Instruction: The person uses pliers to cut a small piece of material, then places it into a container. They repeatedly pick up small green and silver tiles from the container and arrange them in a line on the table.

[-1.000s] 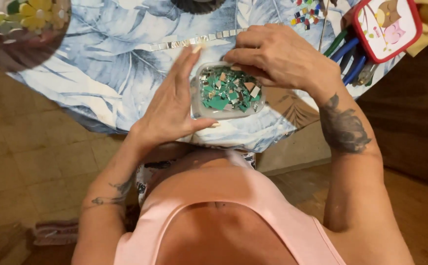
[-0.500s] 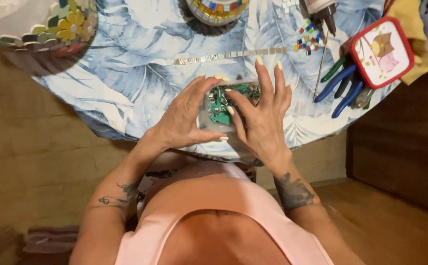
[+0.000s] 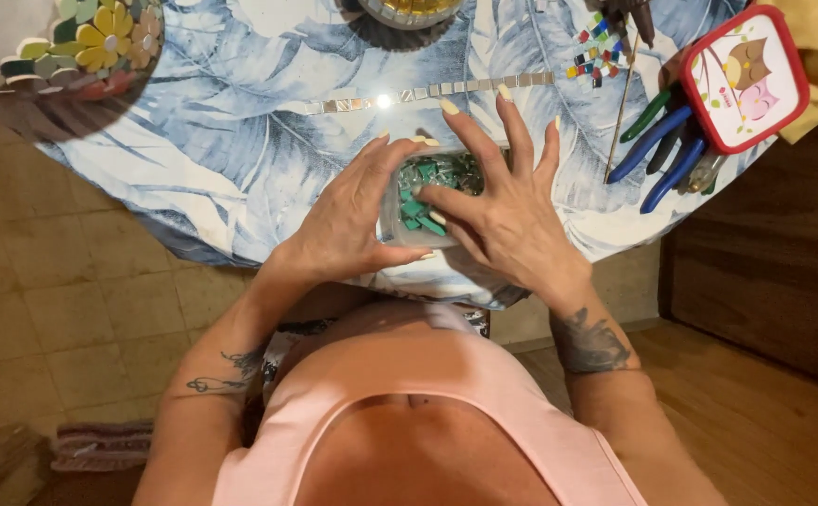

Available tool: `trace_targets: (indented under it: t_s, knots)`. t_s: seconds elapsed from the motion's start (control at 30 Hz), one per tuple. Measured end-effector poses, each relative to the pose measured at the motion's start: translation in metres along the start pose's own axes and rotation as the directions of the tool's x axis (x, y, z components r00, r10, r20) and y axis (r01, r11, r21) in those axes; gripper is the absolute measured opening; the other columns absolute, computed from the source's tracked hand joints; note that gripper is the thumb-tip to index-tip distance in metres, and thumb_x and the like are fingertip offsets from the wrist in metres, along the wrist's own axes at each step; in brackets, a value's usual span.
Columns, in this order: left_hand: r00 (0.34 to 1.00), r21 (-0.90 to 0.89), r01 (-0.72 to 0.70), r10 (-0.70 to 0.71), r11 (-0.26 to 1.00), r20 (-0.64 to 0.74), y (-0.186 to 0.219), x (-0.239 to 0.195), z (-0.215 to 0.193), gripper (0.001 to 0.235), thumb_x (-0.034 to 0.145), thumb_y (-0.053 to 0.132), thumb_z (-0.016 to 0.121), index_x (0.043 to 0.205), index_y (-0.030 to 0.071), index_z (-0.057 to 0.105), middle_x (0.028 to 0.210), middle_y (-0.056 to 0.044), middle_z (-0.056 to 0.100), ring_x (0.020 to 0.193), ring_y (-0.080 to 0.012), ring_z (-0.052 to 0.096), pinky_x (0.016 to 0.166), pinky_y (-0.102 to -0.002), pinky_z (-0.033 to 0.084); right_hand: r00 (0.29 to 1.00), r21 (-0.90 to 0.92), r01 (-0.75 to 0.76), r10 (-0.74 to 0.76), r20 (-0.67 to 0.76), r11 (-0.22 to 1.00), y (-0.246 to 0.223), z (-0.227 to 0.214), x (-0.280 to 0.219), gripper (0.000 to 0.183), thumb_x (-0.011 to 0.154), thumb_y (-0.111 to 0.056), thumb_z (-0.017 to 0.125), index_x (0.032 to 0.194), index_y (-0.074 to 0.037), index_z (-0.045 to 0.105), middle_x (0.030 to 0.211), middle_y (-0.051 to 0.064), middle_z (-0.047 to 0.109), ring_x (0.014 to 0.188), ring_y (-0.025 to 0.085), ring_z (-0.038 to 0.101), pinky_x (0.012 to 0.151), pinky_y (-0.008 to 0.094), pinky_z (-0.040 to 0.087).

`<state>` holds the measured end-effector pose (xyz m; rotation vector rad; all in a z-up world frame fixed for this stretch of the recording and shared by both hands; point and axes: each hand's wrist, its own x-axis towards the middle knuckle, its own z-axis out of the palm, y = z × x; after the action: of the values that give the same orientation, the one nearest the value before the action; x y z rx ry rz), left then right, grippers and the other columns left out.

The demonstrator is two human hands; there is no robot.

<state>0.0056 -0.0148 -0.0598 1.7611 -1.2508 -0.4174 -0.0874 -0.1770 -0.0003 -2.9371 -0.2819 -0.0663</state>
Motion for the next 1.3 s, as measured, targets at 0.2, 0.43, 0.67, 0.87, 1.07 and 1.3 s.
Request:
trace_targets:
  t_s: [0.2,0.43,0.67,0.87,1.07,1.3]
  knots:
    - [0.996,-0.007,0.086,-0.085,0.996,0.032,0.0,-0.003,0.001,0.09,0.061,0.033,0.08,0.128,0.009,0.024,0.13,-0.012,0.036,0.124,-0.0394,0.029,0.102,-0.046,0.024,0.998,0.069,0.022,-0.027,0.065,0.997,0.005,-0.009,-0.009,0.022,0.078,-0.021,0.064,0.099,-0.024,0.057,0.136,0.012,0.016,0.126,0.04,0.004,0.088,0.076,0.014]
    - [0.999,0.005,-0.03,0.03,1.0,-0.032,0.001,0.001,0.0,0.091,0.061,0.029,0.082,0.125,0.002,0.024,0.123,-0.015,0.042,0.116,-0.0314,0.043,0.106,-0.045,0.024,0.992,0.17,0.022,0.0,-0.13,0.985,0.005,-0.002,-0.003,0.01,0.086,-0.022,0.057,0.091,-0.015,0.061,0.132,0.015,0.027,0.126,0.039,0.016,0.095,0.071,0.019]
    - [0.996,0.007,-0.064,0.064,0.998,-0.058,-0.002,0.0,0.0,0.091,0.061,0.028,0.083,0.125,-0.001,0.025,0.127,-0.013,0.04,0.116,-0.0301,0.044,0.106,-0.046,0.025,0.985,0.012,-0.045,0.047,-0.166,0.999,-0.008,0.018,0.024,0.005,0.087,-0.016,0.061,0.091,-0.013,0.058,0.133,0.009,0.029,0.124,0.037,0.016,0.089,0.073,0.015]
    - [0.997,-0.029,-0.059,0.058,0.998,-0.048,-0.003,-0.001,-0.001,0.09,0.062,0.028,0.081,0.124,-0.002,0.023,0.127,-0.015,0.038,0.117,-0.0324,0.042,0.105,-0.046,0.024,0.987,0.001,-0.032,0.032,-0.157,0.999,-0.01,0.021,0.029,0.005,0.081,-0.011,0.061,0.08,-0.008,0.058,0.125,0.009,0.04,0.12,0.037,0.024,0.085,0.07,0.022]
    - [0.994,0.013,-0.085,0.085,0.996,-0.063,-0.007,-0.004,0.001,0.091,0.064,0.032,0.079,0.125,-0.003,0.022,0.128,-0.017,0.036,0.117,-0.0348,0.041,0.105,-0.046,0.025,0.961,0.059,0.026,-0.008,-0.278,0.998,-0.006,0.026,0.025,0.012,0.079,-0.01,0.064,0.076,-0.006,0.054,0.116,0.009,0.05,0.117,0.036,0.033,0.089,0.065,0.023]
    - [0.992,-0.09,-0.063,0.053,0.994,-0.115,0.005,0.003,-0.005,0.086,0.056,0.026,0.079,0.121,-0.004,0.031,0.111,-0.024,0.048,0.107,-0.0401,0.045,0.099,-0.047,0.027,0.853,0.978,-0.101,0.523,-0.009,0.182,0.006,-0.002,0.002,0.023,0.072,0.008,0.063,0.086,0.005,0.044,0.083,0.025,0.06,0.065,0.025,0.063,0.06,0.029,0.055]
